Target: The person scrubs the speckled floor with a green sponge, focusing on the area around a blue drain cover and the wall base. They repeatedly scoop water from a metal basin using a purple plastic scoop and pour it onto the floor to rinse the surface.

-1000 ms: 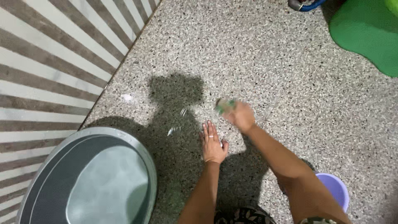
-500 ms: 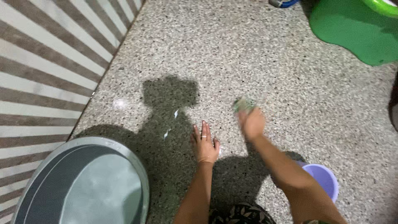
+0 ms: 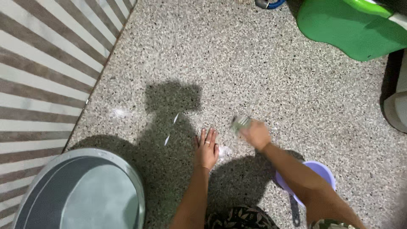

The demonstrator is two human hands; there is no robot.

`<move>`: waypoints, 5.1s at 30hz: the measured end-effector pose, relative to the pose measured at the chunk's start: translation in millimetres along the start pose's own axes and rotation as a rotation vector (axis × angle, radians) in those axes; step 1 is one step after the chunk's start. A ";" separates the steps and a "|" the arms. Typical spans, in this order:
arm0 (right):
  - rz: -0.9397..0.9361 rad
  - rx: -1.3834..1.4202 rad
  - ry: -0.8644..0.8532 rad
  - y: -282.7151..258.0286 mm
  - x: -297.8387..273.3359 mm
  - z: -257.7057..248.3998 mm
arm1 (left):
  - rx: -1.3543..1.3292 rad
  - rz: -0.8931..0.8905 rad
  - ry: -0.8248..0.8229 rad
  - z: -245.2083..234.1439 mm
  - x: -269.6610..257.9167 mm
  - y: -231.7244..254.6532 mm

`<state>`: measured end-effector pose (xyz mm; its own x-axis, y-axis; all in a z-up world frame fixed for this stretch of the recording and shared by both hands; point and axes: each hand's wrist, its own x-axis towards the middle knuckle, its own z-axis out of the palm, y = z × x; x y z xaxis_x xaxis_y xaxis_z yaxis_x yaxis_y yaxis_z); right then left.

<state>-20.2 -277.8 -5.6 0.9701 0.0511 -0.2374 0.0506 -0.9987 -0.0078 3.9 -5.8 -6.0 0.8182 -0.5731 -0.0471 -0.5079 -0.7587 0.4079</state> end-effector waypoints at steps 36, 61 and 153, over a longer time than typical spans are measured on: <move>0.767 0.482 0.284 9.5 243.7 -93.5 | -0.022 -0.246 0.138 -42.3 163.6 -94.0; -0.123 0.618 0.238 -65.2 297.9 -100.8 | 0.044 -0.419 -0.142 -52.9 174.5 -91.3; 1.544 1.935 -0.242 29.1 -259.4 -57.0 | -0.074 0.009 -0.226 6.0 205.5 67.6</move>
<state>-256.8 -319.8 111.1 0.0759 -0.2312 -0.9700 -0.6244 0.7474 -0.2270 136.1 -176.8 6.4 0.7285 -0.6406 -0.2428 -0.4866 -0.7334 0.4748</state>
